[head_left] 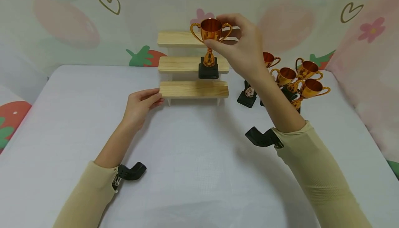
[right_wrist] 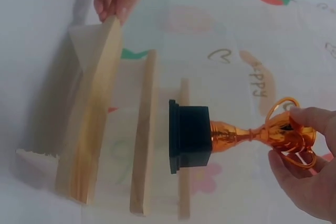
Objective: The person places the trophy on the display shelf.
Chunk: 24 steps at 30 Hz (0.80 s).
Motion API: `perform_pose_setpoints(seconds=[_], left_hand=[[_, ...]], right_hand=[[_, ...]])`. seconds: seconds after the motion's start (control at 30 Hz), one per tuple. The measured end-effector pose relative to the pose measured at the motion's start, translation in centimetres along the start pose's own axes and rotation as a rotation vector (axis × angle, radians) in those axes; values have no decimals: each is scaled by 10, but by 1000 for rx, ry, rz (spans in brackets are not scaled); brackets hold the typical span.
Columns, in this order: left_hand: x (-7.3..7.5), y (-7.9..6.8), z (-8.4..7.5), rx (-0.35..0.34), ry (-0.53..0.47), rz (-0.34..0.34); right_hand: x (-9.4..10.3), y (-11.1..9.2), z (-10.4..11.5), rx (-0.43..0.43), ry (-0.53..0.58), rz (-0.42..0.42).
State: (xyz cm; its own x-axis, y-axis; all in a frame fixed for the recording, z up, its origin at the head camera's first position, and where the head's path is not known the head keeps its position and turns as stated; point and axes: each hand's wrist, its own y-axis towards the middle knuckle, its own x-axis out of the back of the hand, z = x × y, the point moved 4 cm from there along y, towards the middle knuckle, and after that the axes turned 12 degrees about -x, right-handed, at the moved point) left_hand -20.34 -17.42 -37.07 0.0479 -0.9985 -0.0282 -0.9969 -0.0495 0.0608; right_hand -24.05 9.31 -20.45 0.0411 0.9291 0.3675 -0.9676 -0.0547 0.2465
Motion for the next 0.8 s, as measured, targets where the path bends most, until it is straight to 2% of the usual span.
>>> perform_pose_setpoints(seconds=[0.37, 0.8], left_hand=[[0, -1, 0, 29, -36, -11], [0, 0, 1, 9, -14, -1]], right_hand=[[-7, 20, 7, 27, -7, -8], [-18, 42, 23, 59, 11, 3]])
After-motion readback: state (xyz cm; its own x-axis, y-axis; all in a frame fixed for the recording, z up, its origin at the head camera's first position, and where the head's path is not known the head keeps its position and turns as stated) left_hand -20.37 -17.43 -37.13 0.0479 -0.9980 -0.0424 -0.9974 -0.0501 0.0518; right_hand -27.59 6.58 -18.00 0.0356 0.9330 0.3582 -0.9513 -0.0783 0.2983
